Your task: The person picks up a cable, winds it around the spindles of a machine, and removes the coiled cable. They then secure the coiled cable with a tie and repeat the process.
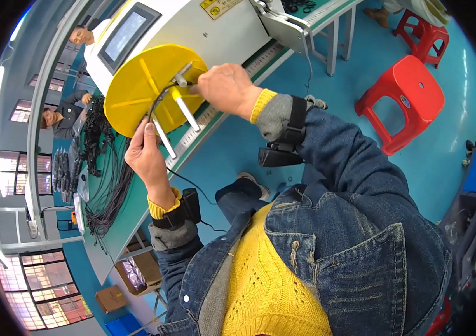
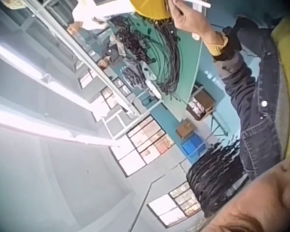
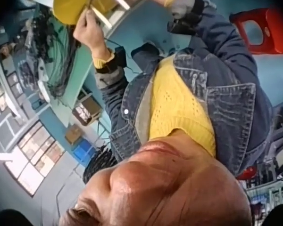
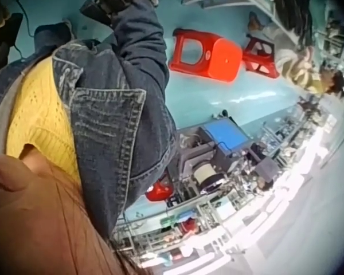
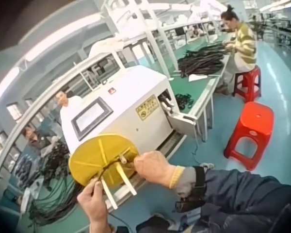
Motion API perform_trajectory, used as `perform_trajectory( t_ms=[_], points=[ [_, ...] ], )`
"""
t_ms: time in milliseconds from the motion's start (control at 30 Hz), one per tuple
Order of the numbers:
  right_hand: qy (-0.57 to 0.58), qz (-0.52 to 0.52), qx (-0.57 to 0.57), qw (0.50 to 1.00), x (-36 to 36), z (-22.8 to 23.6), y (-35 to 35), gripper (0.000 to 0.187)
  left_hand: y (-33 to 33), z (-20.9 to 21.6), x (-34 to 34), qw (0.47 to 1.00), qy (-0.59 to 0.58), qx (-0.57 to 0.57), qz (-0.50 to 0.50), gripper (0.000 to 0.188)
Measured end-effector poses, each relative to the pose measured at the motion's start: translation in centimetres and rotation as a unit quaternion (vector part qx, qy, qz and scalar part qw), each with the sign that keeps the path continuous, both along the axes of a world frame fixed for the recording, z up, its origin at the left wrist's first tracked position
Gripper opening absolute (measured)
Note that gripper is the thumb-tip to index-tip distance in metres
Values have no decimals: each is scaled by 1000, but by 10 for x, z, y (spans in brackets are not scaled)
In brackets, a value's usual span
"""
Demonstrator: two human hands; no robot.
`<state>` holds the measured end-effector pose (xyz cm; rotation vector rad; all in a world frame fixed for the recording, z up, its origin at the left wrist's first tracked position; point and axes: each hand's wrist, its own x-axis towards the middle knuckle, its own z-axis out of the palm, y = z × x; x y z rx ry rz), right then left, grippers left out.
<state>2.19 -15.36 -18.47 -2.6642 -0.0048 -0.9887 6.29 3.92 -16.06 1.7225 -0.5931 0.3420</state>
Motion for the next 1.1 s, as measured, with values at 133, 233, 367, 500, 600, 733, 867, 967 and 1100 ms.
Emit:
perform_trajectory(
  t_ms=[133,233,367,500,600,733,867,967,1100],
  points=[
    [102,-43,23,994,-36,-28,-15,26,6,-6,5,999,-1,41,-12,21],
    [114,-80,36,990,-57,-50,-31,32,12,-7,11,999,13,-4,-31,21],
    [173,-92,91,976,-109,-82,-57,29,9,-14,12,998,7,-14,-57,22],
    [211,-97,132,964,-144,-103,-68,26,9,-12,9,998,3,-26,-55,22],
    [221,-82,156,959,-152,-111,-63,24,10,-17,5,998,25,-32,-47,23],
    [256,-74,197,944,-147,-99,-50,25,13,-14,-1,998,31,-36,-37,24],
    [262,-54,195,944,-145,-98,-46,24,18,-15,-7,999,6,-22,-41,24],
    [259,-43,202,943,-147,-101,-47,24,18,-17,-14,999,-10,-19,-37,24],
    [277,-31,205,938,-143,-95,-41,24,22,-17,-20,999,-31,0,-29,24]
  ],
)
